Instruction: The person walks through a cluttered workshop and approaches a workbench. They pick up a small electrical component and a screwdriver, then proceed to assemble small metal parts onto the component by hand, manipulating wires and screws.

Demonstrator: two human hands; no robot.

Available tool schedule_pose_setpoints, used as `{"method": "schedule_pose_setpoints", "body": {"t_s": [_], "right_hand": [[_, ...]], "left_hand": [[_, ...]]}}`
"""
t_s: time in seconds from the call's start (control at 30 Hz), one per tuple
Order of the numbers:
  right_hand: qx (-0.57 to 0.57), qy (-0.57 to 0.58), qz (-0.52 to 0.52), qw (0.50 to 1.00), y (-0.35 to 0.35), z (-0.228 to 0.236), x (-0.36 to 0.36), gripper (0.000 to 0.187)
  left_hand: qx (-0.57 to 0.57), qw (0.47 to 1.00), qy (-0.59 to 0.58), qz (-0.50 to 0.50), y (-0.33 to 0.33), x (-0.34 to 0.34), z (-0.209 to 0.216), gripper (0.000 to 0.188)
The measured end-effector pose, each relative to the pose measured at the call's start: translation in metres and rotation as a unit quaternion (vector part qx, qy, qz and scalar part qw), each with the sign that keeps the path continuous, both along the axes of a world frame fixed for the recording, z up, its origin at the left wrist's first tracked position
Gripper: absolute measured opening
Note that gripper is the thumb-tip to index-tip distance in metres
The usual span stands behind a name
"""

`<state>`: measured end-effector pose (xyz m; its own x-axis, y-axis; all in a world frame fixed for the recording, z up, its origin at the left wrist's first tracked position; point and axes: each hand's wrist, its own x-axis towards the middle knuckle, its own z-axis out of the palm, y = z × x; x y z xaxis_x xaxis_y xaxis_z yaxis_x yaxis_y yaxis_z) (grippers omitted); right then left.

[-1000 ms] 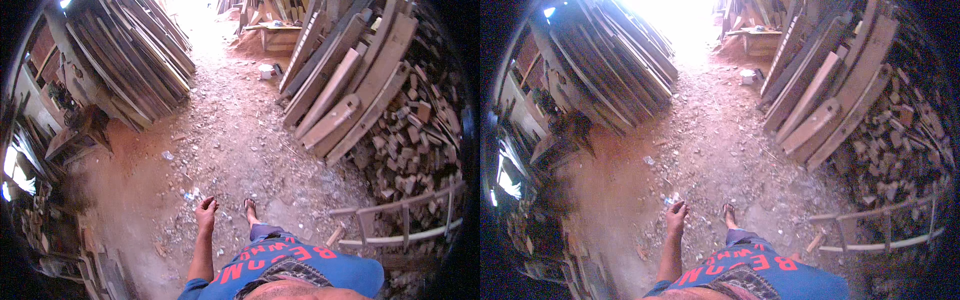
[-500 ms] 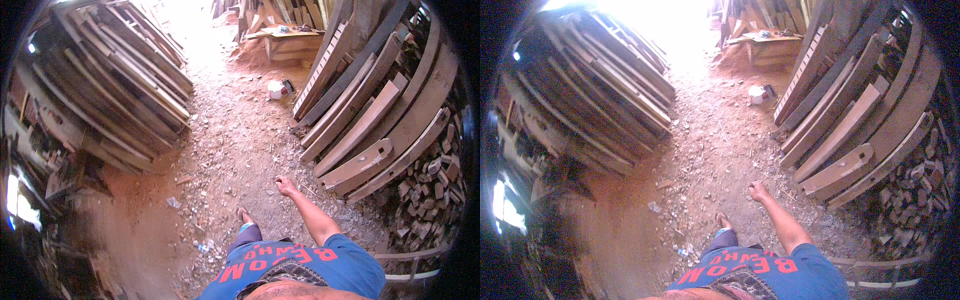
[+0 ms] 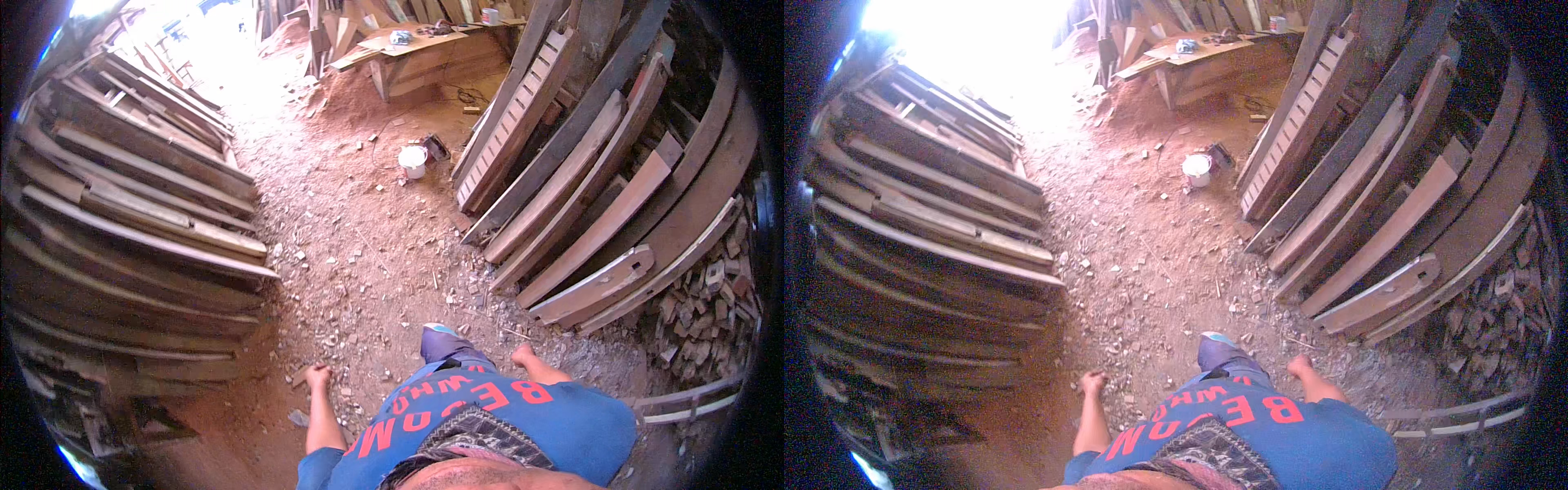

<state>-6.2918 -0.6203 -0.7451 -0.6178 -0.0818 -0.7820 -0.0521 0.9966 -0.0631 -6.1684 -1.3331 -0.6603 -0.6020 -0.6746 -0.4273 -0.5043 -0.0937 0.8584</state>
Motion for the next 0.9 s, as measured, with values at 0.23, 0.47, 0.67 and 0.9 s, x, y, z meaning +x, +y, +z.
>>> {"method": "schedule_pose_setpoints", "body": {"t_s": [0.23,0.47,0.67,0.9], "right_hand": [[0.035,-0.002,0.086,0.996,-0.025,-0.056,-0.153,0.032],[-0.187,0.144,-0.075,0.969,-0.223,-0.009,-0.484,0.039],[-0.285,0.262,-0.229,0.893,-0.268,0.073,-0.762,0.019],[-0.297,0.235,-0.287,0.88,-0.319,0.057,-0.904,0.016]], "left_hand": [[-0.121,0.988,-0.078,-0.052,-0.008,-0.311,0.023,0.014],[-0.125,0.943,-0.305,-0.049,-0.023,-0.389,0.031,0.023],[-0.175,0.854,-0.452,-0.188,-0.033,-0.486,-0.018,0.047],[-0.223,0.844,-0.434,-0.224,-0.124,-0.692,-0.092,0.041]]}}
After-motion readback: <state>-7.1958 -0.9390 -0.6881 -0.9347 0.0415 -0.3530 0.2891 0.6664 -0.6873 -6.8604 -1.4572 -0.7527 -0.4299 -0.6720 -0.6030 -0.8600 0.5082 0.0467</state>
